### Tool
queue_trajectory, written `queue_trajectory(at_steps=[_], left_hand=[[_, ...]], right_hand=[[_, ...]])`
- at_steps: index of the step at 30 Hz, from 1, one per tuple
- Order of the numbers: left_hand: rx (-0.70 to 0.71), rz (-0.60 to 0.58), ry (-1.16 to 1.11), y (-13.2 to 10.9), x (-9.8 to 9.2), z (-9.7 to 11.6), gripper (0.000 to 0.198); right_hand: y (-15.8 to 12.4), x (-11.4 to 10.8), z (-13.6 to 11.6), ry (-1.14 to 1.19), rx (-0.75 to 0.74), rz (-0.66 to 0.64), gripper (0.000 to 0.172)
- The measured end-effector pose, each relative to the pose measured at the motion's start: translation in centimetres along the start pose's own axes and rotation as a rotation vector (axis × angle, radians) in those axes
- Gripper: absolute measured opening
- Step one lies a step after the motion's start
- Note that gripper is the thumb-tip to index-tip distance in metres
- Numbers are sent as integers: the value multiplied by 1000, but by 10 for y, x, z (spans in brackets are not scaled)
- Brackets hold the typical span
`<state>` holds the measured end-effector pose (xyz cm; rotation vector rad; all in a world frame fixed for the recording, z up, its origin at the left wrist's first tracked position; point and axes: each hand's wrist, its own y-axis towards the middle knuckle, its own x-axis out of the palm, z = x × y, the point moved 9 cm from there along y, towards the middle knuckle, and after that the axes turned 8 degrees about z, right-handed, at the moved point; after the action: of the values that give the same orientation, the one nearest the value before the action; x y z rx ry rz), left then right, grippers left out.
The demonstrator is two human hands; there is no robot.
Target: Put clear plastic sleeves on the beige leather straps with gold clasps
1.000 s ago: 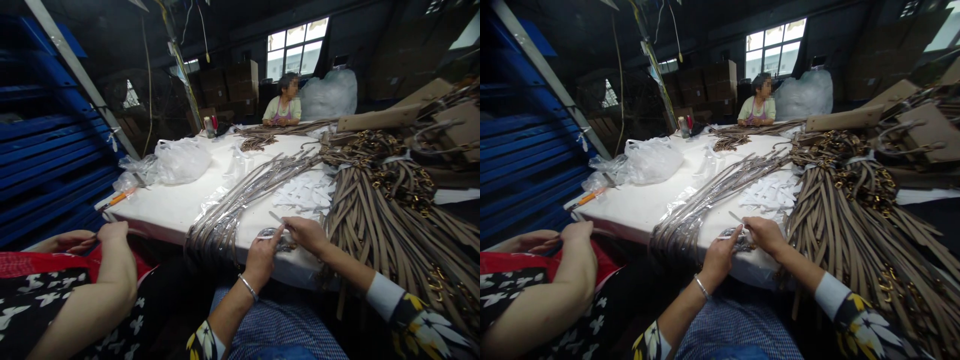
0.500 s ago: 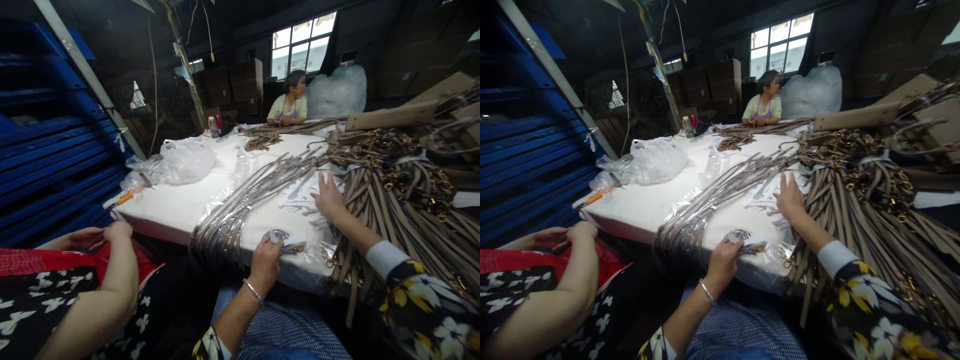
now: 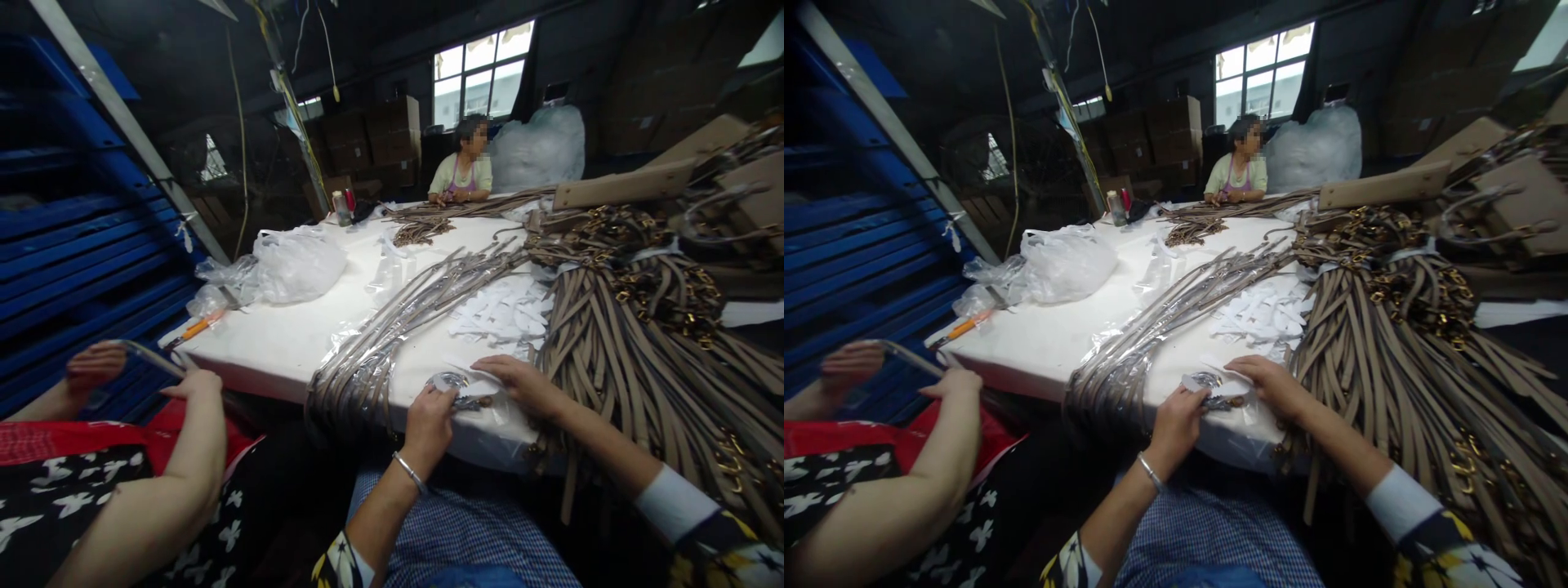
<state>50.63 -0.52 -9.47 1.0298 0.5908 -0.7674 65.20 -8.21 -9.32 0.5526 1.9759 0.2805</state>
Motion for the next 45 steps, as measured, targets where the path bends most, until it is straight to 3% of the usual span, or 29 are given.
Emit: queue_trajectory(at_steps=[4,9,15,18,21,24,30,32,36,39,42,45], left_hand=[[0,6,-12,1,-1,0,36],[-23,-17,-16,0,1,-1,37],[-35,-27,-38,0,2,-3,36],[-36,-20,-38,0,2,-3,35],[-25,-7,-54,1,1,-2,35],[-20,-7,-77,2,-1,1,35],[-28,-18,-105,3,-4,2,42],[-36,-27,-97,3,-3,1,41],[-76,-34,-102,3,-2,-2,48],[-107,-32,-100,4,-4,-5,63],[-98,-57,-112,5,-2,-8,68],[-96,-85,-127,5,2,-13,70]], right_hand=[[-4,-4,-10,-28,-98,-25,60],[-7,8,-21,-39,-177,-143,45],[4,7,-20,-71,-121,-132,37],[1,4,-24,-64,-102,-190,43],[-5,1,-27,59,-26,-228,59],[-8,-1,-32,283,63,-227,57],[-1,6,-16,554,445,19,28],[1,10,-10,563,491,101,22],[4,9,-10,613,510,210,26],[-1,3,-18,916,603,268,34],[-15,-11,-28,1311,729,404,27],[-40,-18,-32,1321,806,476,26]])
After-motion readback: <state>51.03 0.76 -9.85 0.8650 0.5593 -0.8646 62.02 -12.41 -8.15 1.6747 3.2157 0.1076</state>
